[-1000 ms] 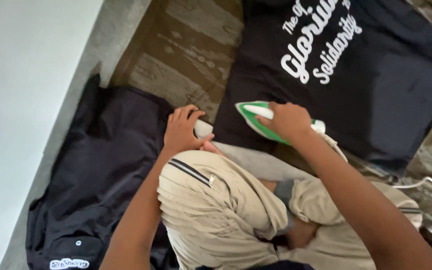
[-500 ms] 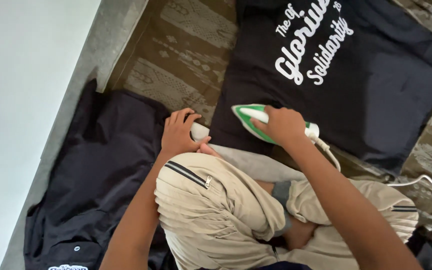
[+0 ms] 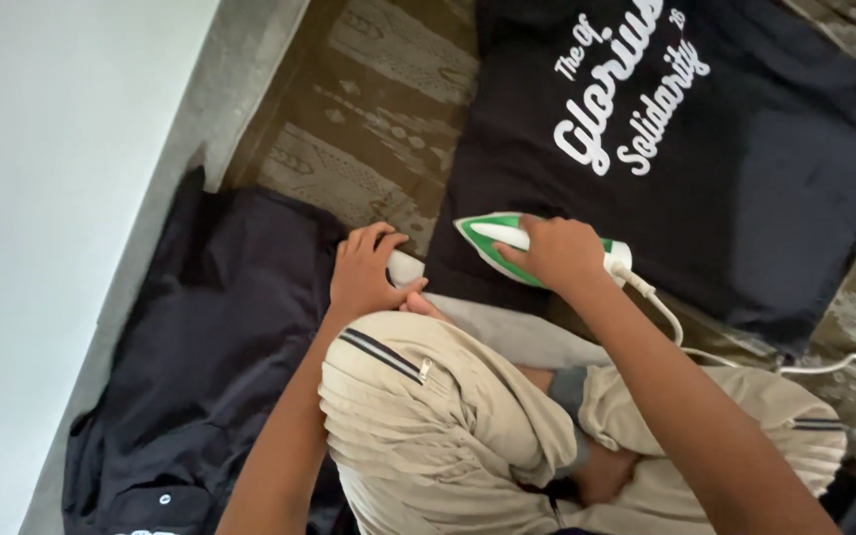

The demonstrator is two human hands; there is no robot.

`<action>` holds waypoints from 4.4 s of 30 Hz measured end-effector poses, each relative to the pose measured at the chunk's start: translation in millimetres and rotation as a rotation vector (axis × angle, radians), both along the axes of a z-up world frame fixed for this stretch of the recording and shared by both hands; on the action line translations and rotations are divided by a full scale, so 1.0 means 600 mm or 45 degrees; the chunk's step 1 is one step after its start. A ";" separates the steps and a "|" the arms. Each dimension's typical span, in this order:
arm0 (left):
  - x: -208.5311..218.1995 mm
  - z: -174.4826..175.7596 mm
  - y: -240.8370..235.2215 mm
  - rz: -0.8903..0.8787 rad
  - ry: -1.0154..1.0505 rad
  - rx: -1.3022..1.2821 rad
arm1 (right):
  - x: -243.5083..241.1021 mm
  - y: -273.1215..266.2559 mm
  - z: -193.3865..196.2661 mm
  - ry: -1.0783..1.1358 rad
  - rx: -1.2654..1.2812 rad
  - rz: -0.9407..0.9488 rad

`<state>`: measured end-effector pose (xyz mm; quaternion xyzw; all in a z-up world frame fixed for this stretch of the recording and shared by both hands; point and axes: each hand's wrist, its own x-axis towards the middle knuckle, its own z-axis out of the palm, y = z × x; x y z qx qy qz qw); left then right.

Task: The person smooths out a black t-shirt on the floor and uses a green and white iron to press the garment. They move the iron back and forth over the fabric, adjusting the shirt's position as needed.

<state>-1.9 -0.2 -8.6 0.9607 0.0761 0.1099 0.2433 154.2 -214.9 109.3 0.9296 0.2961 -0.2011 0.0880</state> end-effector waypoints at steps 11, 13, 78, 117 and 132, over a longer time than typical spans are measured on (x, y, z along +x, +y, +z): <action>-0.001 0.019 -0.003 0.014 0.023 -0.077 | 0.000 0.011 -0.002 -0.022 0.014 -0.024; 0.001 0.019 -0.002 0.014 0.022 -0.073 | 0.002 0.013 0.000 0.007 0.004 0.018; 0.359 0.138 -0.242 -0.125 0.648 0.215 | -0.140 -0.696 0.088 -1.566 1.191 -1.358; 0.251 0.185 -0.107 0.821 0.107 -1.333 | -0.012 -0.599 -0.080 -0.999 0.574 -0.343; 0.247 0.172 -0.101 0.626 0.214 -1.332 | -0.010 -0.590 -0.088 -1.038 0.562 -0.547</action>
